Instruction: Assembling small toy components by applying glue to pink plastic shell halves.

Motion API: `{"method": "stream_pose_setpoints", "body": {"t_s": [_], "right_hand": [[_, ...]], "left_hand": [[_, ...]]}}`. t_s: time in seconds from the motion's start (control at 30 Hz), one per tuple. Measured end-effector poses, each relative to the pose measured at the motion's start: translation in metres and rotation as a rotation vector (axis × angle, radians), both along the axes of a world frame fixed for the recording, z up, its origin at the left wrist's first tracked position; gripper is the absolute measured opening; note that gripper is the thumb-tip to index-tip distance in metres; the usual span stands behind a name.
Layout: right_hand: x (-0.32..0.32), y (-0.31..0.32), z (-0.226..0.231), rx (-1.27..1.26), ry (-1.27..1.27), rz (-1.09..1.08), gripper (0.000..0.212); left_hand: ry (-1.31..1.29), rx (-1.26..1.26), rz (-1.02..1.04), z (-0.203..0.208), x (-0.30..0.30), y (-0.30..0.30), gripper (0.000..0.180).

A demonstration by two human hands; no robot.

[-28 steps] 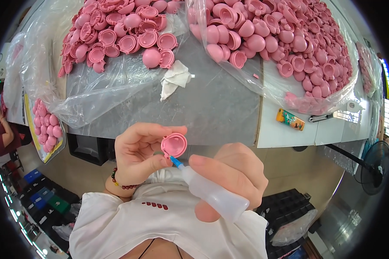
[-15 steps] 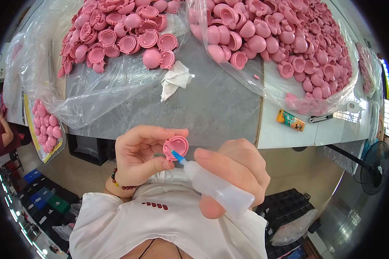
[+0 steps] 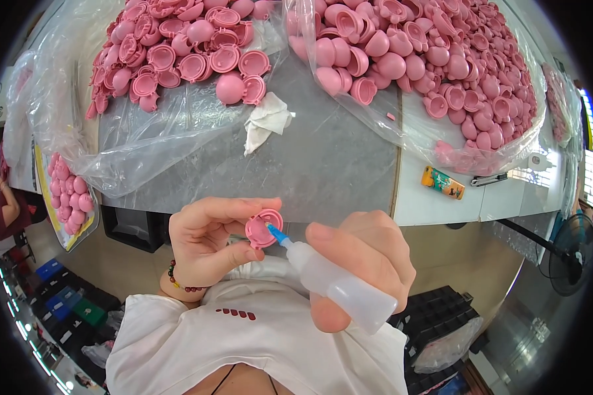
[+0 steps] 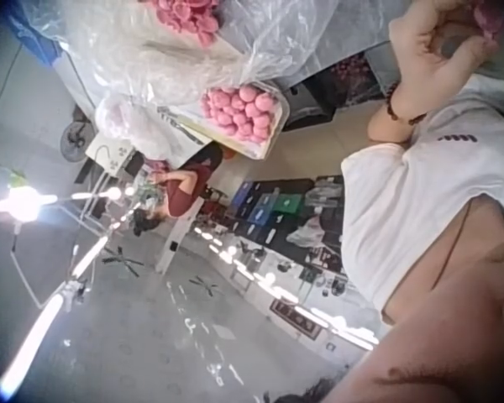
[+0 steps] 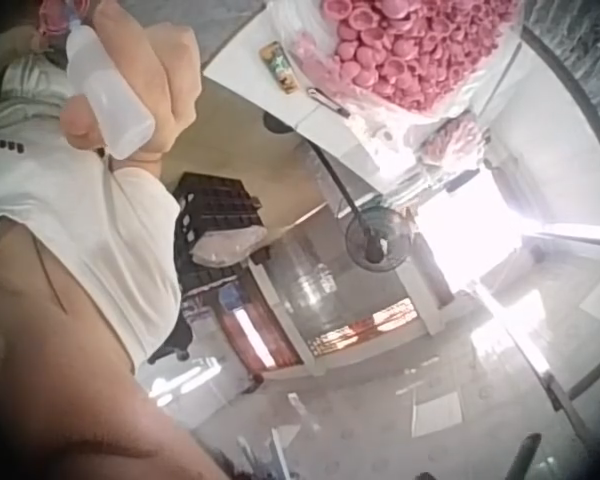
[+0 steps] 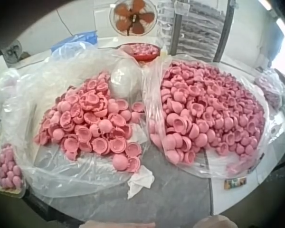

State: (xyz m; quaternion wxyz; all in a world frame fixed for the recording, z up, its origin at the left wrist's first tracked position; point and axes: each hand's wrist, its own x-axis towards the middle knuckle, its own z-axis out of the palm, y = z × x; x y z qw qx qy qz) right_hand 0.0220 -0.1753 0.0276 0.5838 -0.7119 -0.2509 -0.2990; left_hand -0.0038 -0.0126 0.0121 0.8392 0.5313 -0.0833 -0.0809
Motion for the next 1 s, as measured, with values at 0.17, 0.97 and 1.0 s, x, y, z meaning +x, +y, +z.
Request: {"method": "stream_pose_setpoints", "body": {"t_s": [0.17, 0.97, 1.0], "right_hand": [[0.000, 0.005, -0.002, 0.040, -0.050, -0.006, 0.063], [0.038, -0.013, -0.014, -0.163, 0.371, -0.197, 0.040], [0.036, -0.015, -0.008, -0.138, 0.321, -0.244, 0.040]], "left_hand": [[-0.056, 0.104, 0.026, 0.002, 0.000, 0.002, 0.039], [0.203, -0.816, -0.213, -0.022, 0.005, 0.001, 0.038], [0.200, -0.766, -0.187, -0.020, 0.005, 0.003, 0.039]]}}
